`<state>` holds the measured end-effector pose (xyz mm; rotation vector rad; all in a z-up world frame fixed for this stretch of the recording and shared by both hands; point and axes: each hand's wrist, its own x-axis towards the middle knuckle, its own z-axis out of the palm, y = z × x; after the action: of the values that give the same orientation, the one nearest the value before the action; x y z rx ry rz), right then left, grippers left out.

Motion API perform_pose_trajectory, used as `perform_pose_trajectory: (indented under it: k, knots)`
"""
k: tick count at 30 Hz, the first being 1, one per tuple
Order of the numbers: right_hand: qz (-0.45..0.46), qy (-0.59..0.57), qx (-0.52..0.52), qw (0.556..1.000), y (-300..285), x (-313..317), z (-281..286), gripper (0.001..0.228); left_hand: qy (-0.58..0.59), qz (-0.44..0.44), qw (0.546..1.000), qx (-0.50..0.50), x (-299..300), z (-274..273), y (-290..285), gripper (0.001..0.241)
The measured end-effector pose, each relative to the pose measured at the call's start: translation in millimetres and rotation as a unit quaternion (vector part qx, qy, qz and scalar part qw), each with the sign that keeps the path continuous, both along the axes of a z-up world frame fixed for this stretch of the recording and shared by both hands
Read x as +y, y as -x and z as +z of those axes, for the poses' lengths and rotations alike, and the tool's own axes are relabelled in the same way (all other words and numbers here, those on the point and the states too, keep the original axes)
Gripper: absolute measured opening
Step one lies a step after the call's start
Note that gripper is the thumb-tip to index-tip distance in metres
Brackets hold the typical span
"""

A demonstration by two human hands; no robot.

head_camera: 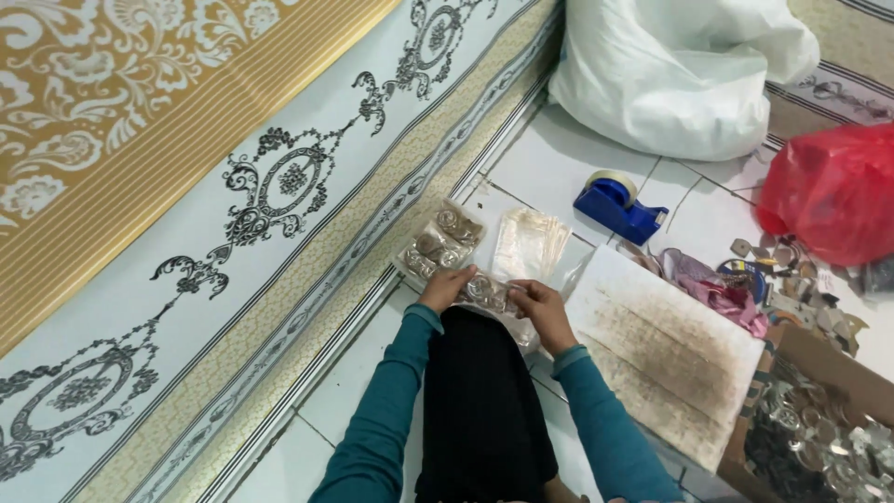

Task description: Packing small metal ornaments into plastic bags for distribution or storage.

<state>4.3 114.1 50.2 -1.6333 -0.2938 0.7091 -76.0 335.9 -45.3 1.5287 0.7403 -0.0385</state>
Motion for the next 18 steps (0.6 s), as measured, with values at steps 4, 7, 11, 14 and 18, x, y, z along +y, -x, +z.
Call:
perform_pose_trajectory:
  k: [4, 7, 11, 14, 18]
  knots:
    - [-0.005, -0.008, 0.001, 1.000, 21.1, 45.1, 0.1, 0.032, -0.062, 0.043, 0.997, 0.018, 52.1, -87.0, -1.3, 0.056]
    - [-0.002, -0.031, -0.014, 0.999, 31.9, 75.9, -3.9, 0.035, -0.132, 0.070, 0.988, 0.031, 61.8, -18.9, 14.8, 0.043]
    - [0.002, -0.007, -0.066, 0.998, 36.6, 112.0, -21.5, 0.022, -0.226, 0.074, 0.970, 0.046, 57.0, 82.7, 36.1, 0.046]
    - [0.005, 0.021, -0.094, 0.995, 33.4, 131.5, -40.2, 0.018, -0.274, 0.065, 0.956, 0.078, 62.3, 103.4, 35.6, 0.043]
    - [0.069, 0.171, -0.189, 0.964, 22.3, 146.9, -79.6, 0.027, -0.355, 0.027, 0.929, 0.106, 63.6, 121.3, 32.1, 0.041]
